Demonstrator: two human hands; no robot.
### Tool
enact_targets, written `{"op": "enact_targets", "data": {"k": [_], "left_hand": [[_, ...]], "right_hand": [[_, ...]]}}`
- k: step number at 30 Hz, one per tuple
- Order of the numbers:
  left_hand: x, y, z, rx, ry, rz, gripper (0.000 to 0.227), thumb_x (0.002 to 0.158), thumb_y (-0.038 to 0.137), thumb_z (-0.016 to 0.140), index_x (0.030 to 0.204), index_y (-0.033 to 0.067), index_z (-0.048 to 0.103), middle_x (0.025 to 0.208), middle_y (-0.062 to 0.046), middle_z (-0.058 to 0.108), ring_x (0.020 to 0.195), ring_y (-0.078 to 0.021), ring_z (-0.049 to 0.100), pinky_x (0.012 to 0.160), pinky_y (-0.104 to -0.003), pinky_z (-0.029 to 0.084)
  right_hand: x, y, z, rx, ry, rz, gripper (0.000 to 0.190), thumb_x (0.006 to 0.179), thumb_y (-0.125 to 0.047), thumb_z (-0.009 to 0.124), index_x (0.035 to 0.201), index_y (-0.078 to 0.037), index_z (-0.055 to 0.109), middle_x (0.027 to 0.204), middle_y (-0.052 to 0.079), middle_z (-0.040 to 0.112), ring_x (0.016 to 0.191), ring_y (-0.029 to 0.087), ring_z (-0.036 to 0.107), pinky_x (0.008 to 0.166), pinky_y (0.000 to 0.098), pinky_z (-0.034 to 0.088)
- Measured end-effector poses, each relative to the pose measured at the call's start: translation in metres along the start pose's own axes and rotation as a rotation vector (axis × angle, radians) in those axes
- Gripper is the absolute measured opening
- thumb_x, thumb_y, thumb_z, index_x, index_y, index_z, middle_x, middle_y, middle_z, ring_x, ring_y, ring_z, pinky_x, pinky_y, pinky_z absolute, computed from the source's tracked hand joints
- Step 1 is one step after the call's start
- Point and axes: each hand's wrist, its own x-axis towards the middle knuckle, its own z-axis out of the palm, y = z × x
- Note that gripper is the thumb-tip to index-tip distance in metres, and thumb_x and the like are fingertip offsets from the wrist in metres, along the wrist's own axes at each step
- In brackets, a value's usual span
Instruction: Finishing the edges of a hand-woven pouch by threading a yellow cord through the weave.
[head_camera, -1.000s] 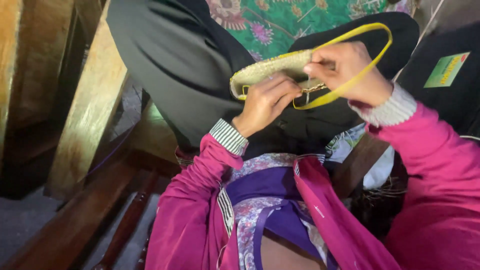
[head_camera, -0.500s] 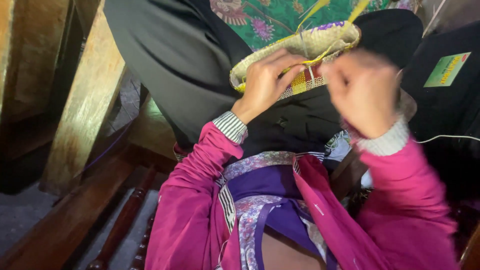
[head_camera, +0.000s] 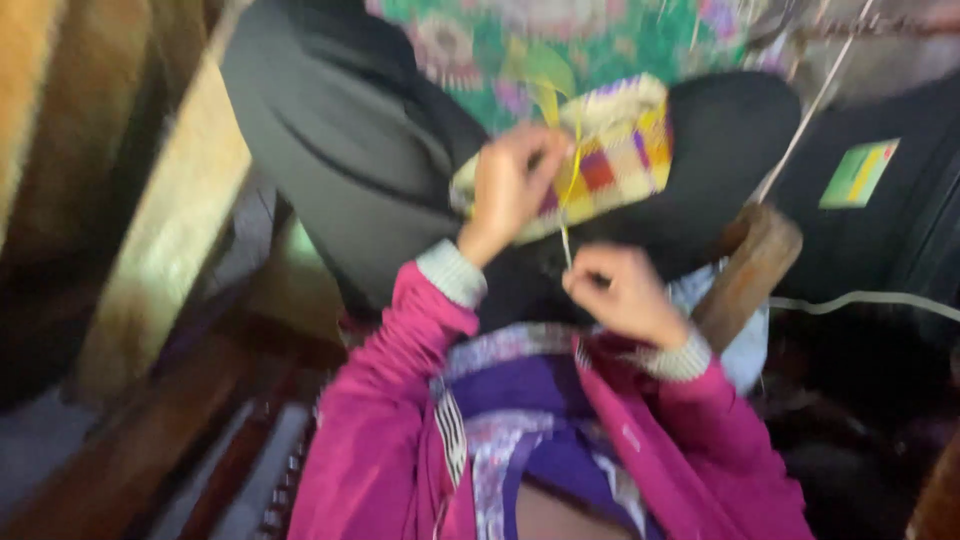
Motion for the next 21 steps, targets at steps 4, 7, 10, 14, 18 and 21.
{"op": "enact_targets", "data": {"k": [4, 7, 10, 14, 18, 21], "left_hand": [[0.005, -0.019, 0.006, -0.252, -0.021, -0.045, 0.004, 0.071, 0.015, 0.067, 0.068, 0.0148, 0.064, 0.077, -0.003, 0.062, 0.077, -0.0229, 0.06, 0.07, -0.033, 0.046], [0.001, -0.023, 0.01, -0.521, -0.056, -0.065, 0.004, 0.075, 0.016, 0.066, 0.072, 0.0132, 0.066, 0.078, -0.003, 0.062, 0.081, -0.0186, 0.058, 0.076, -0.032, 0.042], [0.004, -0.015, 0.006, -0.593, -0.077, -0.052, 0.007, 0.076, 0.014, 0.064, 0.071, 0.0093, 0.066, 0.074, -0.004, 0.061, 0.079, -0.0159, 0.058, 0.076, -0.029, 0.042], [0.002, -0.009, 0.0, -0.634, -0.034, -0.113, 0.005, 0.075, 0.012, 0.066, 0.075, 0.007, 0.067, 0.079, -0.007, 0.063, 0.083, -0.014, 0.056, 0.077, -0.029, 0.043], [0.009, -0.019, 0.004, -0.808, 0.037, -0.323, 0.012, 0.079, 0.019, 0.06, 0.079, 0.0073, 0.064, 0.061, -0.004, 0.063, 0.062, -0.0072, 0.06, 0.06, -0.019, 0.049], [0.011, -0.031, 0.008, -0.879, -0.011, -0.496, 0.023, 0.079, 0.027, 0.055, 0.075, 0.0052, 0.06, 0.053, -0.01, 0.06, 0.055, -0.0128, 0.063, 0.056, -0.019, 0.051]], "right_hand": [[0.015, 0.012, -0.007, 0.121, 0.06, 0.018, 0.028, 0.072, -0.006, 0.063, 0.098, 0.0, 0.055, 0.085, 0.017, 0.06, 0.084, 0.029, 0.059, 0.073, 0.0368, 0.047], [0.032, 0.019, -0.006, 0.101, 0.226, -0.068, 0.029, 0.083, -0.008, 0.053, 0.111, 0.0, 0.047, 0.09, 0.014, 0.057, 0.087, 0.024, 0.056, 0.073, 0.036, 0.046], [0.054, 0.022, 0.0, 0.007, 0.499, -0.116, 0.007, 0.084, -0.01, 0.061, 0.09, -0.006, 0.06, 0.068, 0.003, 0.06, 0.064, 0.008, 0.055, 0.058, 0.0231, 0.045], [0.057, 0.023, 0.001, 0.069, 0.519, -0.145, 0.008, 0.082, 0.001, 0.059, 0.076, -0.004, 0.058, 0.058, 0.003, 0.056, 0.058, 0.008, 0.052, 0.059, 0.0223, 0.042], [0.035, 0.014, -0.012, -0.106, 0.111, -0.185, 0.007, 0.075, -0.001, 0.059, 0.07, -0.005, 0.058, 0.057, 0.009, 0.055, 0.059, 0.025, 0.057, 0.059, 0.0326, 0.044], [0.013, -0.017, -0.01, 0.01, -0.413, -0.351, 0.005, 0.07, -0.009, 0.058, 0.068, -0.009, 0.063, 0.059, 0.013, 0.062, 0.056, 0.034, 0.056, 0.056, 0.0433, 0.043]]}}
